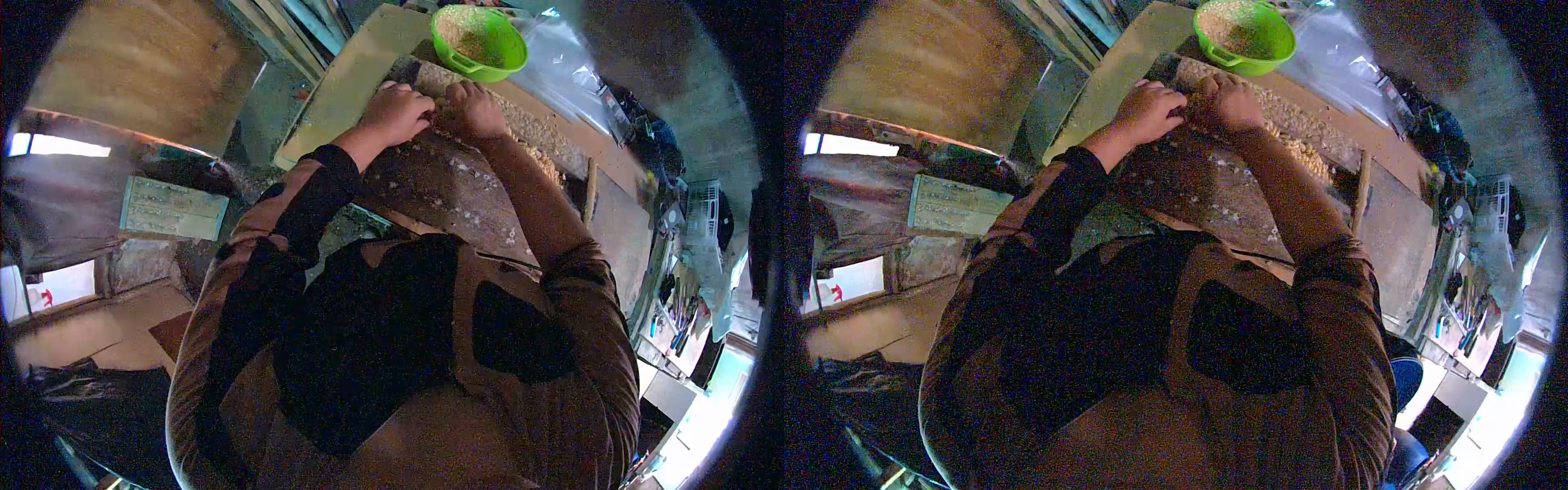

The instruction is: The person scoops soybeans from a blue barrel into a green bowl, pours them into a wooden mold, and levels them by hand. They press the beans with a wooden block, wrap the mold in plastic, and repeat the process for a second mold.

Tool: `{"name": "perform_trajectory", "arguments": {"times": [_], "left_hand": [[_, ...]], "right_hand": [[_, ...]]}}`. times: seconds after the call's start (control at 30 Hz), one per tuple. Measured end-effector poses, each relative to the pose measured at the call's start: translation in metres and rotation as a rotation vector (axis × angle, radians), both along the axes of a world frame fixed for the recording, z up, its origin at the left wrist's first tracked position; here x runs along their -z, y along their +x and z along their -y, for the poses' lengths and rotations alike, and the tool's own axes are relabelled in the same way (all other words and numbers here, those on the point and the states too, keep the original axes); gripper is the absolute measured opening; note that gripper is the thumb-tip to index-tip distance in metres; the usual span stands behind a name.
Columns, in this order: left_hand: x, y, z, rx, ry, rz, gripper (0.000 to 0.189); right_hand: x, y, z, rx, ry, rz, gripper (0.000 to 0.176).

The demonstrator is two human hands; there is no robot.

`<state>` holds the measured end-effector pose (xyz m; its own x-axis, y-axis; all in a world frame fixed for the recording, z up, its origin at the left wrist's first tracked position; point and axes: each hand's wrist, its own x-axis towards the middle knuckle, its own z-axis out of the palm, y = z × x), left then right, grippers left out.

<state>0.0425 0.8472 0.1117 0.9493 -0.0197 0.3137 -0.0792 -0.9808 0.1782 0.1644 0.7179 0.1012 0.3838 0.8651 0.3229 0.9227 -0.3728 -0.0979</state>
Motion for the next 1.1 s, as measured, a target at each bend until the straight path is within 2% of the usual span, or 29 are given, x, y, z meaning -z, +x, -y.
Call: {"name": "perform_trajectory", "arguments": {"times": [0.07,0.17,0.23,0.37,0.43,0.53,0.63,0.7,0.8,1.0,1.1], "left_hand": [[0.003,0.002,0.0,0.027,0.009,0.032,0.017],[0.007,0.006,-0.003,0.057,0.056,0.052,0.016],[0.01,0.011,-0.007,0.065,0.093,0.04,0.015],[0.016,0.013,-0.009,0.069,0.135,0.032,0.01],[0.015,0.012,-0.01,0.074,0.157,0.06,0.008],[0.008,0.006,-0.009,0.104,0.065,0.087,0.009],[0.006,0.001,-0.013,0.157,0.022,0.086,0.017],[0.003,-0.004,-0.014,0.24,0.043,0.037,0.019],[-0.001,-0.01,-0.013,0.244,0.1,-0.033,0.021],[0.0,-0.016,-0.012,0.203,0.07,0.044,0.016],[0.002,-0.016,-0.012,0.214,0.051,0.057,0.02]], "right_hand": [[0.001,0.001,0.001,0.056,-0.004,-0.061,0.031],[0.003,0.009,0.005,0.003,0.087,-0.023,0.025],[-0.023,0.007,0.013,-0.038,-0.179,-0.148,0.019],[-0.029,0.009,0.039,-0.022,-0.273,-0.182,0.02],[-0.019,0.007,0.051,-0.006,-0.412,-0.104,0.016],[-0.027,-0.01,0.06,0.141,-0.379,-0.237,0.02],[-0.018,-0.011,0.059,0.193,-0.402,-0.268,0.022],[-0.019,-0.015,0.059,0.182,-0.387,-0.265,0.024],[-0.005,-0.008,0.058,0.134,-0.349,-0.271,0.024],[-0.019,-0.019,0.054,0.087,-0.301,-0.296,0.015],[-0.015,-0.016,0.056,0.081,-0.331,-0.256,0.014]]}}
